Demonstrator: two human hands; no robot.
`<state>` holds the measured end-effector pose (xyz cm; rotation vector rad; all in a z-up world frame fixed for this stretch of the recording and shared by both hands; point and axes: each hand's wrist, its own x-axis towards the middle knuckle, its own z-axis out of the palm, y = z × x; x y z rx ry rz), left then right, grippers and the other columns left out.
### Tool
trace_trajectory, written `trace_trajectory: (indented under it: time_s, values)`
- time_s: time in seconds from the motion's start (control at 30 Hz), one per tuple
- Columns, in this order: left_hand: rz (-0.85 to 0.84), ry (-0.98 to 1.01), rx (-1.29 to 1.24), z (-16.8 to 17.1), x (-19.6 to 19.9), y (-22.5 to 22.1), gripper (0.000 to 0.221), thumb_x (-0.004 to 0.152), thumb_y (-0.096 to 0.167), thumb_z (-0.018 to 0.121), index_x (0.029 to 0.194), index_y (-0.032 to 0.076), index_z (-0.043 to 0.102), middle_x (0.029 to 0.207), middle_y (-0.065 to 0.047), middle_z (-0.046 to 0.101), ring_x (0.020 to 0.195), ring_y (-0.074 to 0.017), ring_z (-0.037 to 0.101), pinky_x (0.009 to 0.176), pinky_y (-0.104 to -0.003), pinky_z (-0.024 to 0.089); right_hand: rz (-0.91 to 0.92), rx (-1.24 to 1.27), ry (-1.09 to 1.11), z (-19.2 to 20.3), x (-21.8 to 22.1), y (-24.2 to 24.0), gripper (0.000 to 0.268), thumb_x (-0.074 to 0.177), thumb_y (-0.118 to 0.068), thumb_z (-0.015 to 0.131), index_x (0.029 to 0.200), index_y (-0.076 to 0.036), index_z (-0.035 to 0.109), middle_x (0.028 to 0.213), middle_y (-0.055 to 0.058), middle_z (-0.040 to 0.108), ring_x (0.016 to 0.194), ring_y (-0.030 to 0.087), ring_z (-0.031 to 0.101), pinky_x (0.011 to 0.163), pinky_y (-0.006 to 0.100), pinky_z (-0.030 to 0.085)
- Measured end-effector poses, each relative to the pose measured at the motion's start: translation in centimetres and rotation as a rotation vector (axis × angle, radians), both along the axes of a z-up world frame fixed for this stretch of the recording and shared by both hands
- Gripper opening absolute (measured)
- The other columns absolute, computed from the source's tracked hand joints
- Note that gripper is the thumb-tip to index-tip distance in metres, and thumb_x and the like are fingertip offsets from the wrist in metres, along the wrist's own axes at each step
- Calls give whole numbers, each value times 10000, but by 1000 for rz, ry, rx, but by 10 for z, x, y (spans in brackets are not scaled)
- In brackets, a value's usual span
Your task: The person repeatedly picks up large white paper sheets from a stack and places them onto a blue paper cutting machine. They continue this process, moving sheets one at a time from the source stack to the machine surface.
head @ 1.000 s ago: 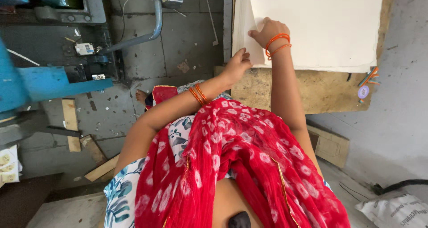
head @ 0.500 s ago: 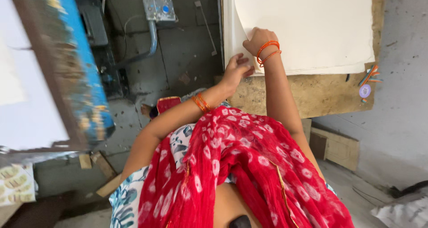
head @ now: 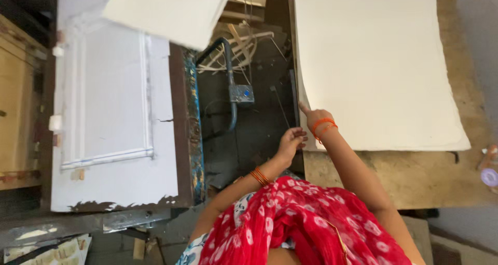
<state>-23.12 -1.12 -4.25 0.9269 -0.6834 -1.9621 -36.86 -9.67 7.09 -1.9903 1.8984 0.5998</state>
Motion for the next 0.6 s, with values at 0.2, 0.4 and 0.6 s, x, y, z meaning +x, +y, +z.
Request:
trace_trajectory:
  time_s: [0.2,0.4,0.6]
  values:
    - [-39,-66,-17,7,3,2,341,992,47,553,1330,6,549,1236,-92,660,1059,-184,662,867,-319,555,-25,-39,69,3,8,9,426,995,-147,491,1409,-183,584,1007,140,768,953,314,750,772,428,615]
    - [-51,-75,-30,3,14,2,312,992,56,551,1301,13,553,1220,-84,656,1064,-185,664,883,-324,558,-69,-16,-6,16,1,10,474,992,-162,480,1446,-261,572,1034,147,768,951,314,746,817,444,603]
    - [-55,-61,-61,5,-3,0,296,984,47,567,1278,14,571,1178,-86,675,1032,-182,674,855,-314,550,-25,17,-57,38,-19,7,468,993,-235,482,1444,-313,578,1038,145,768,933,310,739,880,443,585]
